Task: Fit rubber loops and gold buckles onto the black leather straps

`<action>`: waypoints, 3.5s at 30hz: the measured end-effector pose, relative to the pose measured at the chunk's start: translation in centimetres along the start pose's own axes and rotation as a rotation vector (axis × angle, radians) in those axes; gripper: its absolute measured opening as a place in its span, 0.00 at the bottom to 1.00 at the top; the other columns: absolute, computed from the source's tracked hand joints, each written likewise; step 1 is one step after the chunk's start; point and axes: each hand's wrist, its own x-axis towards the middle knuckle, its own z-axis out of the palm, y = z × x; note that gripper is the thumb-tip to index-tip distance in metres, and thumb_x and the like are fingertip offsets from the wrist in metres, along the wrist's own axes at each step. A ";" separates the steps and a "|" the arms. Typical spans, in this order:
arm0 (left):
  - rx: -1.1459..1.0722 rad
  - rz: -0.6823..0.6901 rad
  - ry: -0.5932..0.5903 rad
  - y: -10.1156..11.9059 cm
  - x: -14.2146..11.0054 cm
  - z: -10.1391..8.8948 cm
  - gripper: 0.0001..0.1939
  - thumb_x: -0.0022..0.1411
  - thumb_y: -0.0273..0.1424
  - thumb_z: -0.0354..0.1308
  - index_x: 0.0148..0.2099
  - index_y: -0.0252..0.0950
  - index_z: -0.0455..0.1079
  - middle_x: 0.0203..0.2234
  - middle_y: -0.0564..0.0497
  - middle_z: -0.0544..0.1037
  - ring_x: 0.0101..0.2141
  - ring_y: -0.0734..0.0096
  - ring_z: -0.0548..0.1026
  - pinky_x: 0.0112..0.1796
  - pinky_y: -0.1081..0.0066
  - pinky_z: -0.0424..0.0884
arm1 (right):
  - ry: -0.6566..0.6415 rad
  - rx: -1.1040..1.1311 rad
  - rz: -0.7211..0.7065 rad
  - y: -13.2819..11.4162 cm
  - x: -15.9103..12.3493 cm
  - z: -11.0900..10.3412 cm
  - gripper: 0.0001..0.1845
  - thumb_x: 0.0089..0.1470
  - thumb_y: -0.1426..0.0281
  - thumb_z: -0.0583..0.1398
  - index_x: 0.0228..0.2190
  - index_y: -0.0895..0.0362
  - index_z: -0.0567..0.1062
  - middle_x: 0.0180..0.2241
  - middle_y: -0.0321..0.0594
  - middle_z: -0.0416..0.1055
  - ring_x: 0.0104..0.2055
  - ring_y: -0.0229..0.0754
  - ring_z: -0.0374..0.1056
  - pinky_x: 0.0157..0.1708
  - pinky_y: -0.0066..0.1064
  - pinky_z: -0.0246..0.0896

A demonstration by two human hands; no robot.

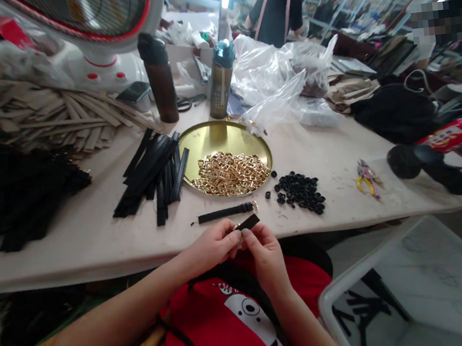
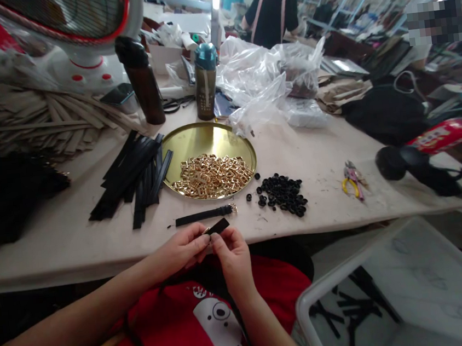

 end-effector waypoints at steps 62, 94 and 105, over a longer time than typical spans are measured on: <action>0.188 0.021 0.071 -1.2 2.0 1.2 0.17 0.57 0.44 0.47 0.25 0.36 0.59 0.15 0.56 0.67 0.20 0.75 0.63 0.23 0.76 0.56 | -0.051 -0.145 0.049 -1.3 0.8 -2.2 0.08 0.45 0.66 0.62 0.28 0.56 0.69 0.27 0.34 0.70 0.28 0.37 0.65 0.31 0.29 0.61; 0.131 0.000 0.044 0.3 1.7 1.1 0.15 0.57 0.42 0.47 0.29 0.35 0.63 0.16 0.58 0.64 0.18 0.78 0.59 0.21 0.78 0.54 | 0.290 -1.119 -0.406 -7.7 12.4 -14.6 0.04 0.39 0.75 0.59 0.24 0.56 0.72 0.29 0.42 0.65 0.35 0.46 0.61 0.44 0.42 0.51; 0.051 0.225 0.206 1.5 1.4 1.9 0.14 0.58 0.41 0.47 0.31 0.34 0.64 0.17 0.57 0.65 0.20 0.78 0.61 0.23 0.78 0.57 | 0.036 -0.122 -0.107 -5.8 3.5 -5.2 0.13 0.44 0.60 0.62 0.29 0.54 0.70 0.28 0.35 0.69 0.27 0.35 0.65 0.31 0.32 0.64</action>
